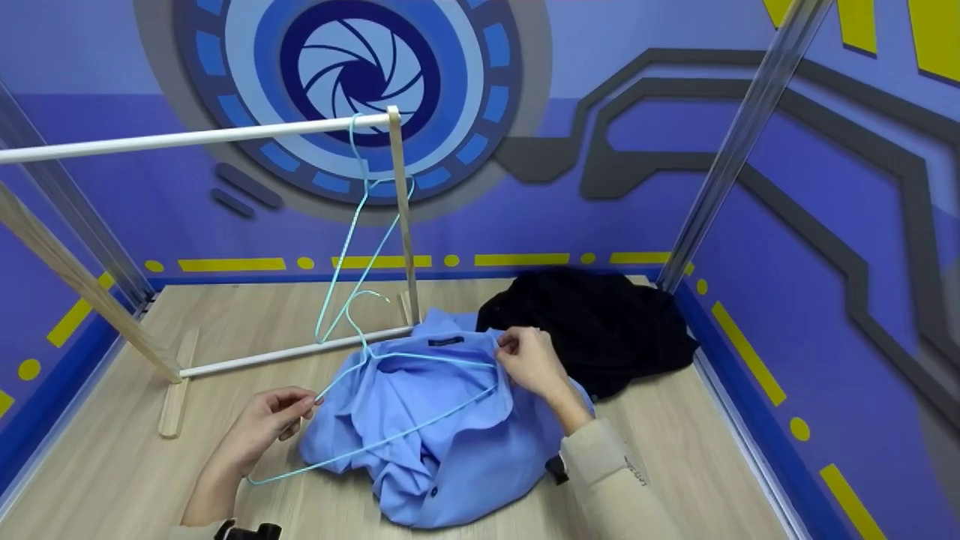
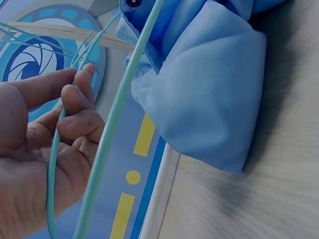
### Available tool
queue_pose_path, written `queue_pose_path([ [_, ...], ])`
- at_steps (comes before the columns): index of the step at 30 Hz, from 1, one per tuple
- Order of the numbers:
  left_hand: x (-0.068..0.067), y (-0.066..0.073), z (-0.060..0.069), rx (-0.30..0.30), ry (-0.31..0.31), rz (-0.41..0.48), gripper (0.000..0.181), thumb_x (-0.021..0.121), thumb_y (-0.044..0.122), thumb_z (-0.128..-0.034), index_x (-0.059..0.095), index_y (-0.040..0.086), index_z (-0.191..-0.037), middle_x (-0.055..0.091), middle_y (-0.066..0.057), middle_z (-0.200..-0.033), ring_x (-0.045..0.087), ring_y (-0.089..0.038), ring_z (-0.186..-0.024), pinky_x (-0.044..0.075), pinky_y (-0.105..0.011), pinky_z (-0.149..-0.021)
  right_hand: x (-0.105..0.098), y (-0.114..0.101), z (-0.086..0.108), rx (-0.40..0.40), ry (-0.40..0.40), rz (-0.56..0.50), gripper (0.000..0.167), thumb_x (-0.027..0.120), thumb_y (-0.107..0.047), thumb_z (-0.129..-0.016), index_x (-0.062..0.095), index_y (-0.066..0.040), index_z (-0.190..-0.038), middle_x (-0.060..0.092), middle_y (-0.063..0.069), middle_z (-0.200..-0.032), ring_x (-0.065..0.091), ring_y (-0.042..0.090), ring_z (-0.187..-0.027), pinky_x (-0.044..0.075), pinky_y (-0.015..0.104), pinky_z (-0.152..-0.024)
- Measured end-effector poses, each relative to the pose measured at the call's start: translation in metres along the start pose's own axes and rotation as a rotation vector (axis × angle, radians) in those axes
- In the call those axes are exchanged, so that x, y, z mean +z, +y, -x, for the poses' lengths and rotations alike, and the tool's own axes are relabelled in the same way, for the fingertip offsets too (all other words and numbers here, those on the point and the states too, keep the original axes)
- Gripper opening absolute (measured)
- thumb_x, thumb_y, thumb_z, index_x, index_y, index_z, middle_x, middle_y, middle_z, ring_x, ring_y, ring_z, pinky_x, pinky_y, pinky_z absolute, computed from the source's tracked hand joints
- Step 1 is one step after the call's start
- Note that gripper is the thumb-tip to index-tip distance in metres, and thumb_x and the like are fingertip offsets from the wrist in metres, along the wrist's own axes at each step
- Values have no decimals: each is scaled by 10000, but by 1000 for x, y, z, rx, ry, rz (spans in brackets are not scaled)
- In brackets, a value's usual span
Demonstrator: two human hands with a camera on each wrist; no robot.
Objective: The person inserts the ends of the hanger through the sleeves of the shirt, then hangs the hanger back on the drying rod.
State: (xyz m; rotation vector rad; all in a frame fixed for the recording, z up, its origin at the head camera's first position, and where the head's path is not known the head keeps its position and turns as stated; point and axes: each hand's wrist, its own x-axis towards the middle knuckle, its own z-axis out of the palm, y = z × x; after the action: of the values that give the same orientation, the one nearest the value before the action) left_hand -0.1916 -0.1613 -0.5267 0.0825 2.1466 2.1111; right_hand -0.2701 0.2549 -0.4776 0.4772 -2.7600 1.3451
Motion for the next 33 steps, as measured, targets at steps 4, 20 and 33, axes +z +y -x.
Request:
queue_pose_path([
  [4,1,0,-1,13,3,-14,203,647,49,-1007,670,-146,-1061,607,-70,-795,467,-80,-619,349,-183,-511,0,0,0,-1,5,7,133,685,-41,-958,723,49,-1048,720,122,-821,629,201,-508,549,369,-472],
  [20,7,0,-6,43,2,-62,212,657,71,-1006,694,-131,-1061,625,-49,-793,510,-95,-632,400,-189,-536,1,-1,0,-1,19,14,128,693,-44,-952,724,43,-1040,719,101,-823,630,189,-521,537,318,-461],
  [33,24,1,-12,101,-9,-59,197,644,44,-1008,686,-143,-1050,613,-61,-801,508,-108,-652,416,-197,-568,4,-5,0,-35,3,13,122,686,-33,-943,731,40,-1030,714,84,-812,643,168,-571,541,311,-469],
])
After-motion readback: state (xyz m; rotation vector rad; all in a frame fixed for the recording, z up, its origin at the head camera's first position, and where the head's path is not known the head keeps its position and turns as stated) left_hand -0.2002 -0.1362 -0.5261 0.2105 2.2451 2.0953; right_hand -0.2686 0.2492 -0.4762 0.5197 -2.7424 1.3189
